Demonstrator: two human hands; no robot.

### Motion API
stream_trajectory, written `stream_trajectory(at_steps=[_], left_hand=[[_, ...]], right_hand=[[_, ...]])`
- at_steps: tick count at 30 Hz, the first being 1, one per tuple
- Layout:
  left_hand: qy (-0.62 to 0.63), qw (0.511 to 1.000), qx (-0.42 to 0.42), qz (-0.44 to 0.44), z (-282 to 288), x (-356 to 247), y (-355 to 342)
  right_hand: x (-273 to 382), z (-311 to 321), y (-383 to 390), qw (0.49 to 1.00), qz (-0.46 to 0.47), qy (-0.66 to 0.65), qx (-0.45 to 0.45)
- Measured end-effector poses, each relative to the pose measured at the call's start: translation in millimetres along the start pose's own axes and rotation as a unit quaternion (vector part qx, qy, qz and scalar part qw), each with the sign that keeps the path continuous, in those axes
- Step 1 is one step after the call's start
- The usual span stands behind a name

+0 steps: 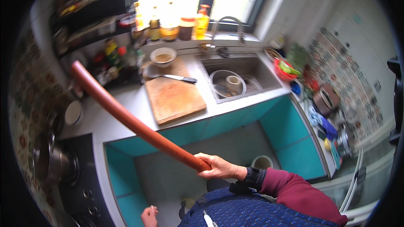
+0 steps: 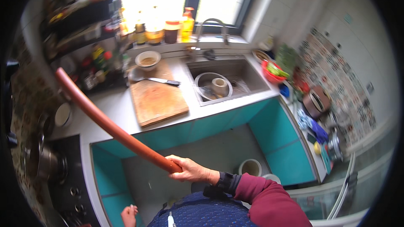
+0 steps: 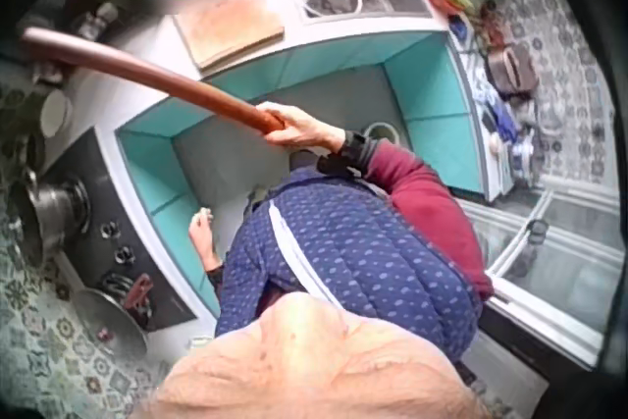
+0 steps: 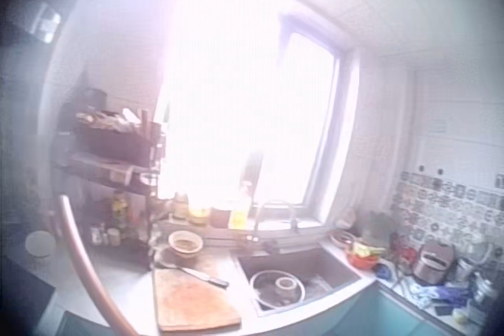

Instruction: The person wipes the kitchen countertop, sink area, and stovetop with a blue cloth. They rinse the cloth under running water and continue wiping different sections of the counter and sink. The person also moves a bowl and uses a steel wool pad to scrub the sink.

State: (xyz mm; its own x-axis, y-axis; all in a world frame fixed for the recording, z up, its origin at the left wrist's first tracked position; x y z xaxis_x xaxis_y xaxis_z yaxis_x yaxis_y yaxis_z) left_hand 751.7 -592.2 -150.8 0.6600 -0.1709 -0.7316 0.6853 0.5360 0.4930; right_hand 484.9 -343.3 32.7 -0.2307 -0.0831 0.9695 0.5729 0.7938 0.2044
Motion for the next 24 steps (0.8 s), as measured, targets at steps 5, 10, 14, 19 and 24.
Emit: stream_trajectory(at_steps=[5,10,14,19,24], left_hand=[[-0.075,0.988,0.051,-0.121,-66,-55,2],[-0.132,0.971,0.14,-0.144,-144,-157,-39],[-0.166,0.887,0.113,-0.416,-240,-310,-34],[-0.182,0.897,0.207,-0.345,-416,-418,-11],[-0.247,0.72,0.336,-0.555,-614,-540,41]], right_hand=[[-6,75,85,0.988,0.051,0.061,-0.134],[-14,159,186,0.957,0.073,-0.062,-0.273],[-30,246,270,0.938,0.033,-0.076,-0.336],[-39,331,383,0.863,0.074,-0.067,-0.495],[-74,366,481,0.726,0.091,-0.207,-0.649]])
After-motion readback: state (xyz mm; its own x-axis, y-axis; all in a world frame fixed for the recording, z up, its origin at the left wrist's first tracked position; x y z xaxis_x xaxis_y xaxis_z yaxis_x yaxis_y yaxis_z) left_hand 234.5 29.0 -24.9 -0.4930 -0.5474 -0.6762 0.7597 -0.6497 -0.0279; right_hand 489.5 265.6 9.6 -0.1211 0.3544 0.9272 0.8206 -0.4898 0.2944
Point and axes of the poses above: each hand's wrist, its own y-axis away from the middle knuckle, its own z-axis out of the back of the hand, x = y × z, the point moved 8 cm from there along -y, towards the middle knuckle, and after that the axes turned 13 degrees about -y, right-handed, at the moved point
